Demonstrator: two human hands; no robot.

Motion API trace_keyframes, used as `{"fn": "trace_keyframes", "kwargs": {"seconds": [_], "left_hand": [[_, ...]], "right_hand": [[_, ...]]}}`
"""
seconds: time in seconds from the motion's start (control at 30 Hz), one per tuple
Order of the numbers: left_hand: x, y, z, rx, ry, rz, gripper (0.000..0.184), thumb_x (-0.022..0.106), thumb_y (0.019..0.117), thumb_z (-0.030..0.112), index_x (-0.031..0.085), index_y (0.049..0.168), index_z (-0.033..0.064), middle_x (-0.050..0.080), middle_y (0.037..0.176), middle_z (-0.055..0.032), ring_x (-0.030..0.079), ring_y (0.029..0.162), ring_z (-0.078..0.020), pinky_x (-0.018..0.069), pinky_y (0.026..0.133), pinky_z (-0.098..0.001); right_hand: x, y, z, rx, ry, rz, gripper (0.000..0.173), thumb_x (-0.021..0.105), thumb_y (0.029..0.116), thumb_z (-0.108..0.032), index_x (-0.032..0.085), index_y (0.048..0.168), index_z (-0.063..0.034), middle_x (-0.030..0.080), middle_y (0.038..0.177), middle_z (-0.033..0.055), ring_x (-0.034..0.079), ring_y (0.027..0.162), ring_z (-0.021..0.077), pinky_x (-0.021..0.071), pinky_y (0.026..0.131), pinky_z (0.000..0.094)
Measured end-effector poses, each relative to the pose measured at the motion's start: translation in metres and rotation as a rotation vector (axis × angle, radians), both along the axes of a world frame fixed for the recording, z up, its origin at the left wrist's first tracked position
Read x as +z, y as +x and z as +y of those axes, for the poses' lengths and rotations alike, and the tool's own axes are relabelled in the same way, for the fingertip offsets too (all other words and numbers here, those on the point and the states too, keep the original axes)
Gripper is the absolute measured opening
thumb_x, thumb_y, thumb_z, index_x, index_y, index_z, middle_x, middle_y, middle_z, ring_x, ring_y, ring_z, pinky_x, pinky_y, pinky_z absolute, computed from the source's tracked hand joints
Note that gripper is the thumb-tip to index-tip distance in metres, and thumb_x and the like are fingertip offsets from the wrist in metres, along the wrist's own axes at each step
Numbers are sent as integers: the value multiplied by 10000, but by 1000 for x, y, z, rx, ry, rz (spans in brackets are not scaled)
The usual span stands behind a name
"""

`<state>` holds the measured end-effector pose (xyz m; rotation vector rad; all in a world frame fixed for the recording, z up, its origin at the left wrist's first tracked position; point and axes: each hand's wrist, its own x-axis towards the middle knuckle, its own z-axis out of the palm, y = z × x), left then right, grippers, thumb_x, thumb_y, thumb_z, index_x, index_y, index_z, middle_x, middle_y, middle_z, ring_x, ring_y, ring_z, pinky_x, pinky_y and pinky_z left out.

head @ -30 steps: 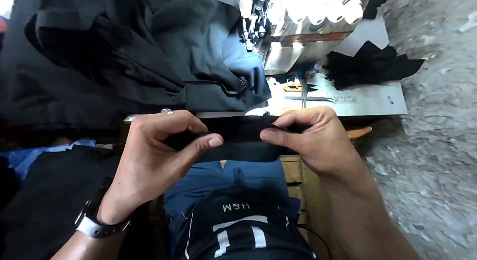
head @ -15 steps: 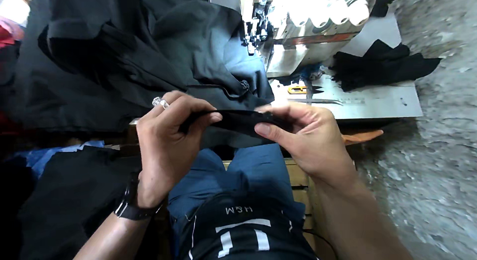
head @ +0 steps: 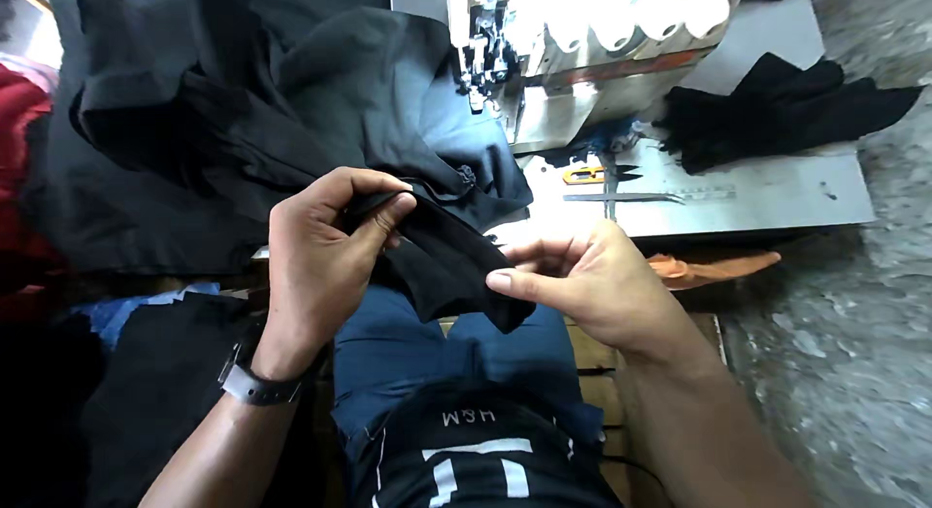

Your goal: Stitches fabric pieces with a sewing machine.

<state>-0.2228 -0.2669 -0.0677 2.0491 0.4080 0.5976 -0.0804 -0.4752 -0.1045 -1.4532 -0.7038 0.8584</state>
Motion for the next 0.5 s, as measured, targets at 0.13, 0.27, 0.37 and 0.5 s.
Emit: {"fn": "trace_keyframes", "kwargs": {"seconds": [0.13, 0.27, 0.37, 0.5], "left_hand": [[-6, 10, 3, 23, 13, 8, 154, 739, 931, 47, 706, 1078, 75, 725, 994, 29, 678, 698, -41, 594, 594, -179], [-10, 19, 8, 41, 15, 3, 171, 760, 913, 46, 715, 1075, 76, 733, 1002, 27, 684, 693, -48, 598, 580, -188], [-14, 21, 14, 33, 49, -18, 160, 748, 923, 50, 715, 1077, 72, 726, 1004, 26, 686, 713, -48, 606, 593, -196], [14, 34, 36, -25, 352, -68, 131, 723, 945, 102, 719, 1073, 71, 728, 992, 51, 668, 777, 7, 575, 678, -163]], "right_hand": [[-3, 5, 1, -84, -38, -94, 99, 876, 793, -166, 803, 834, -114, 745, 734, -7, 673, 617, 57, 575, 559, 192], [-7, 9, 5, -148, -27, -93, 102, 874, 798, -148, 802, 853, -100, 756, 744, 7, 702, 652, 63, 602, 604, 199], [-13, 11, 9, -136, 28, -70, 71, 823, 864, -136, 806, 894, -74, 766, 790, 12, 717, 709, 62, 614, 666, 192], [-13, 17, 27, -175, 129, -64, 76, 790, 902, -144, 804, 906, -69, 762, 806, -8, 707, 722, 35, 605, 672, 171]]}}
